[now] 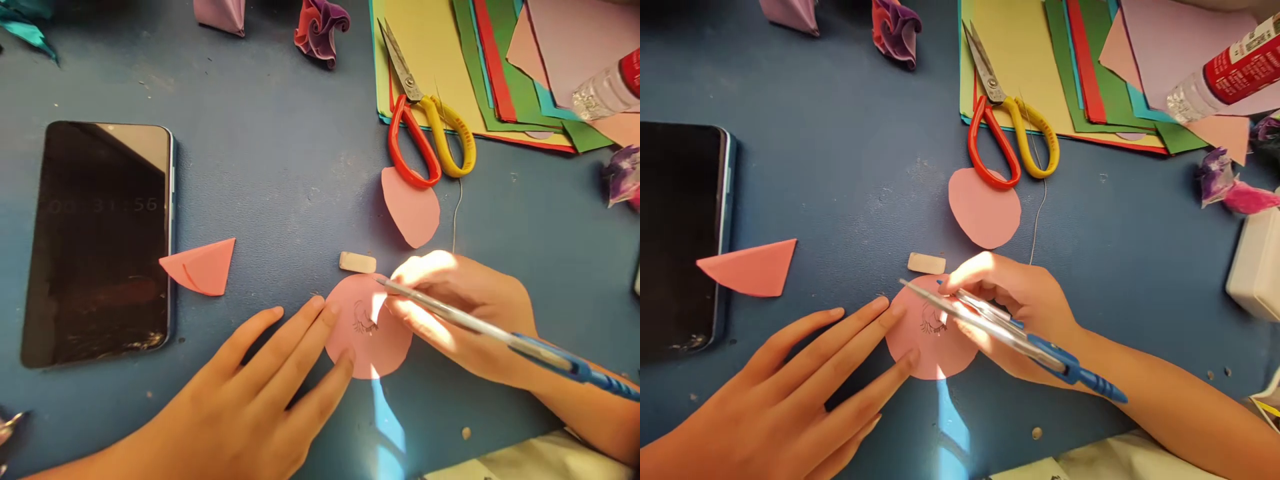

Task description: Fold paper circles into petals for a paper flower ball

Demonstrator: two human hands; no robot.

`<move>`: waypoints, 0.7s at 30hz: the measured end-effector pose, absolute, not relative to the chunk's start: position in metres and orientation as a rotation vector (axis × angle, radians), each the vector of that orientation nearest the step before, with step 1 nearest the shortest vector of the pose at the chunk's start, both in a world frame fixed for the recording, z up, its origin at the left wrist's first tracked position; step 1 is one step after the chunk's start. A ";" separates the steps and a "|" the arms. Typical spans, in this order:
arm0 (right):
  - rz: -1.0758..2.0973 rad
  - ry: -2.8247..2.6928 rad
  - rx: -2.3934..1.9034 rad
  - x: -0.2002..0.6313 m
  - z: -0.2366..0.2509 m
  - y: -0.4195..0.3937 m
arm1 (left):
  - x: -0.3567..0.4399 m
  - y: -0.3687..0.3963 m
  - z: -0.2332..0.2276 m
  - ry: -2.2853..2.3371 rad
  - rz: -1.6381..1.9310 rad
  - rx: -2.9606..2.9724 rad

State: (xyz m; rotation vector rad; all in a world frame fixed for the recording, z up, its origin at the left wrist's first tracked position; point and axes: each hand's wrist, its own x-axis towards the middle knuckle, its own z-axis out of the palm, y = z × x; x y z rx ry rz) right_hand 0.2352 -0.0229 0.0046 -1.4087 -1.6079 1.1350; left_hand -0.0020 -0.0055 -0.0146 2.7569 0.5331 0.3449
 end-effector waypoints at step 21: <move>0.796 -2.006 -1.544 0.237 0.002 -0.023 | 0.000 -0.003 -0.010 0.494 0.276 2.777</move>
